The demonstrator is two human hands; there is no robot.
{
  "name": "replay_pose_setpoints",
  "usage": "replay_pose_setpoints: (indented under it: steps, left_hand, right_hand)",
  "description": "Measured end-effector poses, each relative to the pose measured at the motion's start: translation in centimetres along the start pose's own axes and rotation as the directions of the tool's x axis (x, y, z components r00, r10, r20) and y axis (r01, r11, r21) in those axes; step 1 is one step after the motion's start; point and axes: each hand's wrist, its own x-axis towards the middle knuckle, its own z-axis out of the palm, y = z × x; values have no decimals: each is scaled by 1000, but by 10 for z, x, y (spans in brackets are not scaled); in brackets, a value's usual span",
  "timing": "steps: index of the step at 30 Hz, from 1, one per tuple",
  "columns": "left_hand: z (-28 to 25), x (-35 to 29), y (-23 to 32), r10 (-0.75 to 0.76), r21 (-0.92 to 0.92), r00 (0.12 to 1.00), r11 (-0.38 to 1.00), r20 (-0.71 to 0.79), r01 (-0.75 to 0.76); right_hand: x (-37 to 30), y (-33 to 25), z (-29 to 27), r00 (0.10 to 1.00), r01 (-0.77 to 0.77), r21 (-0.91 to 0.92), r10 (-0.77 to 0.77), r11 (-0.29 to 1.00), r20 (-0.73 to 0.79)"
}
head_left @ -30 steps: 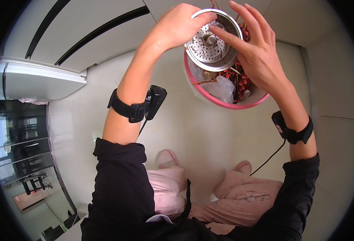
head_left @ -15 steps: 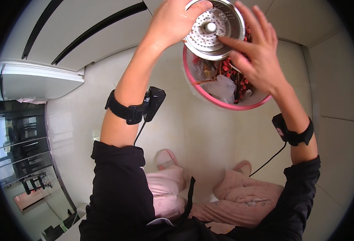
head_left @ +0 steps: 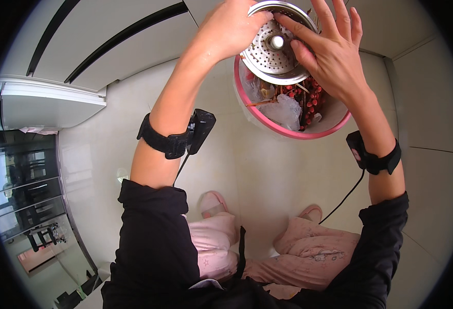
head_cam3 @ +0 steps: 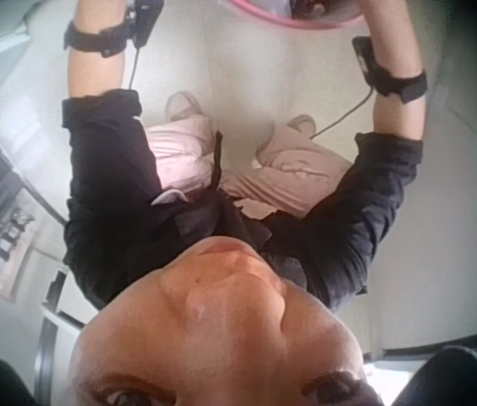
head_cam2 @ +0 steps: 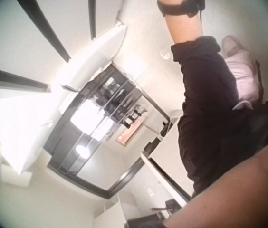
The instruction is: The person cleans a kitchen sink by removing the drain strainer, rinsing it, and wiping the sink basin with a cloth. They then place the strainer into a pink bucket containing dried red berries and other debris, and finally rinse a small metal cup under the tap.
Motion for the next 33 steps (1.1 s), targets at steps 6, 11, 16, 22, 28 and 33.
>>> replay_pose_setpoints:
  steps: [6,11,16,22,28,33]
  left_hand:
    - [1,4,-4,12,179,994,984,-110,8]
    - [5,5,-12,-20,265,979,962,-201,74]
    - [15,10,-3,62,216,985,976,-162,-26]
    - [22,8,-6,18,83,988,997,-150,-6]
    - [30,6,-27,-3,-30,984,1000,-178,-3]
    - [37,6,-20,-18,-19,984,1000,-179,14]
  right_hand:
    - [-12,-3,10,997,-54,35,52,998,57]
    - [-22,5,7,999,-15,112,11,994,34]
    - [-10,11,6,997,-69,-33,68,997,-30]
    - [-17,3,9,990,-109,28,106,994,96]
    - [-20,13,21,993,-105,243,114,964,-23]
    - [-16,4,28,982,-183,112,186,977,-16]
